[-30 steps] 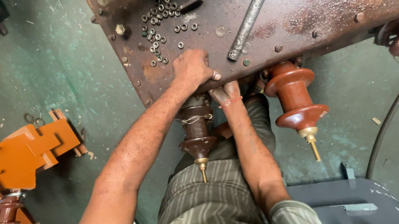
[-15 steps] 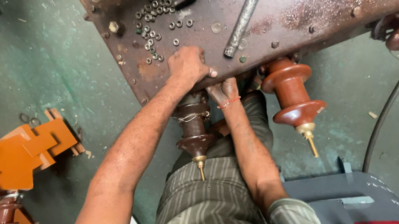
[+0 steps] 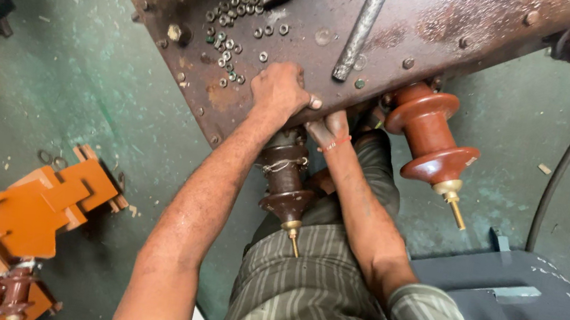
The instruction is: The person uses a ratchet wrench to tighten bolts on a large electrical component, then switches to hand-tightening nuts and washers onto protruding studs. The person repeatedly picks up small metal parts and secures them onto the equipment.
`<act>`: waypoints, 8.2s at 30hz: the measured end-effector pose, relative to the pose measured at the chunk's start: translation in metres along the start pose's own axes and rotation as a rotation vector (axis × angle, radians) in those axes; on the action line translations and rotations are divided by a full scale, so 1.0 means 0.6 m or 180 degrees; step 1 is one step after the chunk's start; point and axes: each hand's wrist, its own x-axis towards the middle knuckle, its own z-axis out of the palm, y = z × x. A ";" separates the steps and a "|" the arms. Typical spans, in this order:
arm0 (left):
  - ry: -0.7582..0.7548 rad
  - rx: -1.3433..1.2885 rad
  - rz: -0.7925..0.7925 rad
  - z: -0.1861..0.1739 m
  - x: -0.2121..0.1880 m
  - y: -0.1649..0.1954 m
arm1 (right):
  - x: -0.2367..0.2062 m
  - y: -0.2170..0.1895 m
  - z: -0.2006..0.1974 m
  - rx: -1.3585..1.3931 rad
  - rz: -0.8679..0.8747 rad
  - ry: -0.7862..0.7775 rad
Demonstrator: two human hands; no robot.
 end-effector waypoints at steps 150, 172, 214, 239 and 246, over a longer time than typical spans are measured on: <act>0.0179 0.1446 0.2580 0.021 0.105 0.143 | -0.019 -0.096 0.021 0.0073 -0.0650 -0.0250; 0.0097 0.1488 0.2499 0.010 0.098 0.151 | -0.005 -0.103 0.002 0.0238 -0.0697 -0.0191; 0.0116 0.1250 0.2749 0.019 0.107 0.133 | 0.000 -0.112 0.012 0.0041 -0.1111 0.0347; 0.0060 -0.1425 0.1750 0.020 0.029 0.054 | -0.036 -0.103 0.076 0.0081 -0.1004 0.0425; -0.2133 -0.5596 -0.0279 0.066 -0.061 -0.073 | -0.130 -0.026 0.010 -0.3148 -0.2231 0.1400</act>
